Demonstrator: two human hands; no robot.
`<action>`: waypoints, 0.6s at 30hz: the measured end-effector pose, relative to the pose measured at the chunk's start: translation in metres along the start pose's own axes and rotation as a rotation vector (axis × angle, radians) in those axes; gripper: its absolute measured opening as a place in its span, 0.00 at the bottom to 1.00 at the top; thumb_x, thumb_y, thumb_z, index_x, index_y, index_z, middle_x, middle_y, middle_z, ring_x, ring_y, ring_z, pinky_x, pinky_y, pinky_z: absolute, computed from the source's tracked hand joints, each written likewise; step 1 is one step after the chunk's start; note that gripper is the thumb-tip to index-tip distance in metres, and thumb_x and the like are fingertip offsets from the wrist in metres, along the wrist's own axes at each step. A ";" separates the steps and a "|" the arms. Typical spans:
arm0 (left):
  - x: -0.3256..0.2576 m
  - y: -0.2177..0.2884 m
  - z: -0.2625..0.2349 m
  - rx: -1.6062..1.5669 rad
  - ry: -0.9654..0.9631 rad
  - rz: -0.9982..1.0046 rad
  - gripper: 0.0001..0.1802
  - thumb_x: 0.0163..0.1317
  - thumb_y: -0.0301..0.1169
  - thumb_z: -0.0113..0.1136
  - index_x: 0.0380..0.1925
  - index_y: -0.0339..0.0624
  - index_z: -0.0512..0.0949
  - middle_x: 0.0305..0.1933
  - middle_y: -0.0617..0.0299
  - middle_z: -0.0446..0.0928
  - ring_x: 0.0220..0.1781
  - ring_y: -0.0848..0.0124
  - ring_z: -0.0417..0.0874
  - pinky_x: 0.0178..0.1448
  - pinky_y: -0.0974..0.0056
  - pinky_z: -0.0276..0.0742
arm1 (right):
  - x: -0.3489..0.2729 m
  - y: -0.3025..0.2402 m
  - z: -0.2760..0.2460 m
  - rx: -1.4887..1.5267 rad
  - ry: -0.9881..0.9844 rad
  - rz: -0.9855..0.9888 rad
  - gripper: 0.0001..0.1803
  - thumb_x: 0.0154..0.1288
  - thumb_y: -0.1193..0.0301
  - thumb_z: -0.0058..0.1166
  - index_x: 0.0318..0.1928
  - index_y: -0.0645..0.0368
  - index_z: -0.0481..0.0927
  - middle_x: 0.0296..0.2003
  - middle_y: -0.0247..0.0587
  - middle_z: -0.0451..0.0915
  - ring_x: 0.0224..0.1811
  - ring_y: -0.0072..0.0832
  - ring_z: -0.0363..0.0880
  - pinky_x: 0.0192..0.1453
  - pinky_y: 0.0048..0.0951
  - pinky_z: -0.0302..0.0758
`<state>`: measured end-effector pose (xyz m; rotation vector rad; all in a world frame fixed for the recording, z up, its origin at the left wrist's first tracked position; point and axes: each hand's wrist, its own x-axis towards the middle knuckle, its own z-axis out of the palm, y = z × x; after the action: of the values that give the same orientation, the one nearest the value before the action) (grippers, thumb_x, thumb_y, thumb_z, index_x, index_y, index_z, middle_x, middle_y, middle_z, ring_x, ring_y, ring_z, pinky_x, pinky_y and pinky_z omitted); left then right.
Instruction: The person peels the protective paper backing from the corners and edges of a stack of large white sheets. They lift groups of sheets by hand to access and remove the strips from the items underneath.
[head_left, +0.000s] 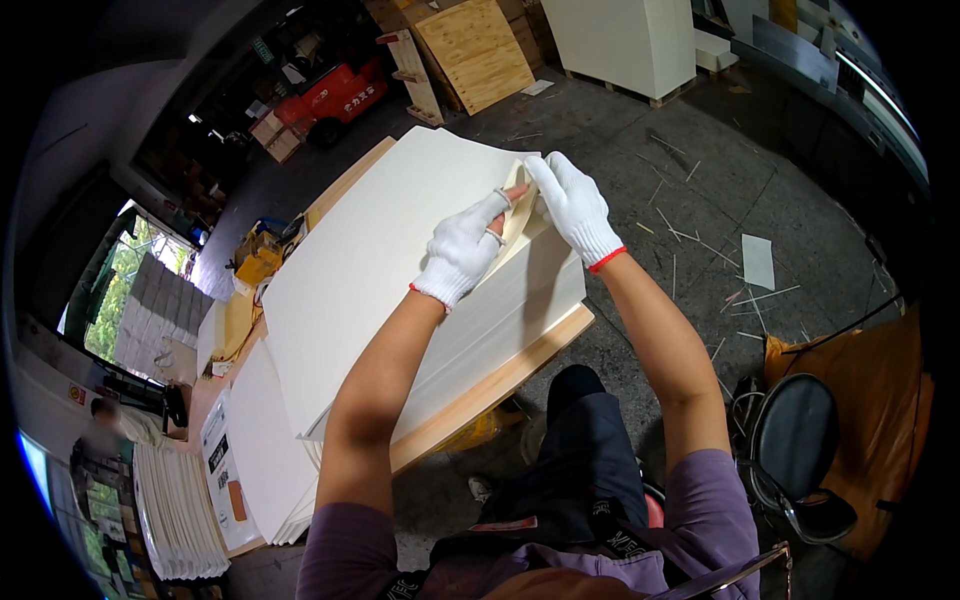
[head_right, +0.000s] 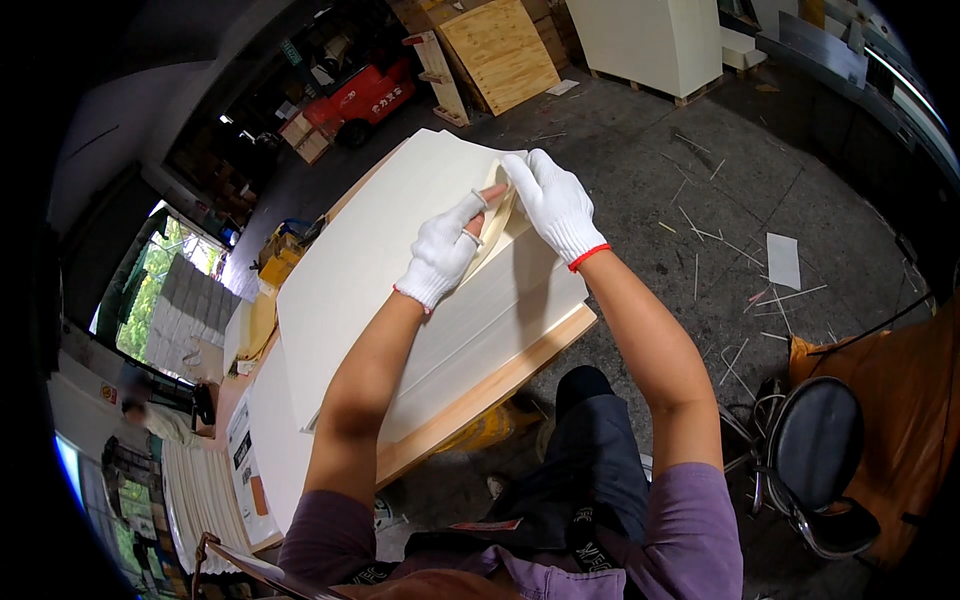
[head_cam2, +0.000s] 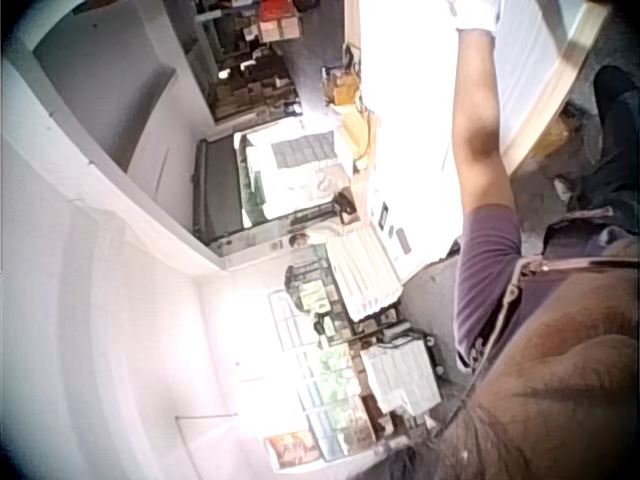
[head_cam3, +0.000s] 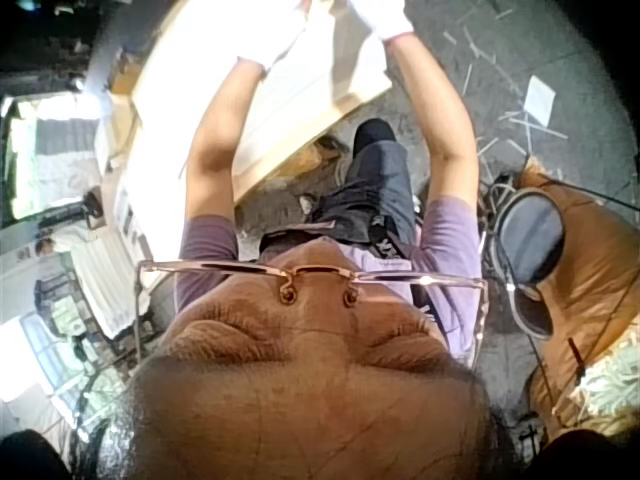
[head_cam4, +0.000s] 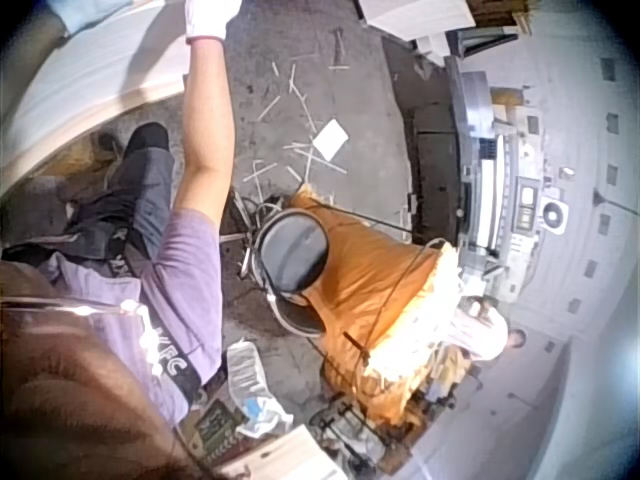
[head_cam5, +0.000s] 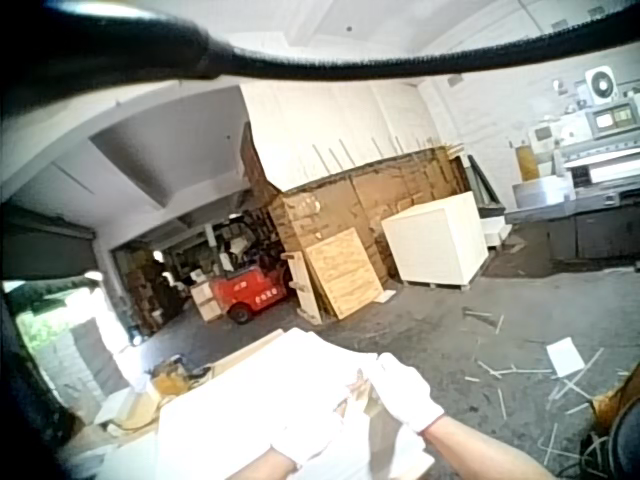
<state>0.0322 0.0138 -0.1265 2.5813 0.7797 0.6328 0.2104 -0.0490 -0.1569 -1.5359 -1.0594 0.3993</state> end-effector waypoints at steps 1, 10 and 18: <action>0.001 -0.002 0.001 0.014 -0.008 0.025 0.20 0.73 0.33 0.49 0.62 0.56 0.80 0.45 0.49 0.84 0.43 0.58 0.86 0.52 0.59 0.80 | 0.004 0.008 0.002 -0.005 0.003 -0.003 0.29 0.76 0.44 0.42 0.46 0.58 0.81 0.34 0.51 0.84 0.41 0.48 0.84 0.49 0.42 0.76; -0.003 -0.012 0.008 0.106 0.091 0.235 0.27 0.63 0.34 0.63 0.64 0.58 0.78 0.52 0.50 0.85 0.50 0.55 0.88 0.56 0.59 0.82 | 0.003 0.010 -0.002 0.229 -0.062 0.050 0.27 0.77 0.46 0.43 0.44 0.58 0.80 0.32 0.50 0.82 0.37 0.49 0.81 0.47 0.43 0.75; -0.012 0.001 0.001 0.203 0.081 0.106 0.25 0.63 0.37 0.62 0.62 0.59 0.79 0.55 0.53 0.84 0.50 0.53 0.87 0.55 0.56 0.82 | -0.004 0.020 -0.033 -0.673 -0.194 -0.173 0.31 0.71 0.38 0.45 0.36 0.54 0.81 0.30 0.50 0.84 0.37 0.49 0.84 0.40 0.46 0.77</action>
<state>0.0243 0.0051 -0.1307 2.8123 0.7720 0.7290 0.2411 -0.0705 -0.1671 -1.9948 -1.5708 0.0635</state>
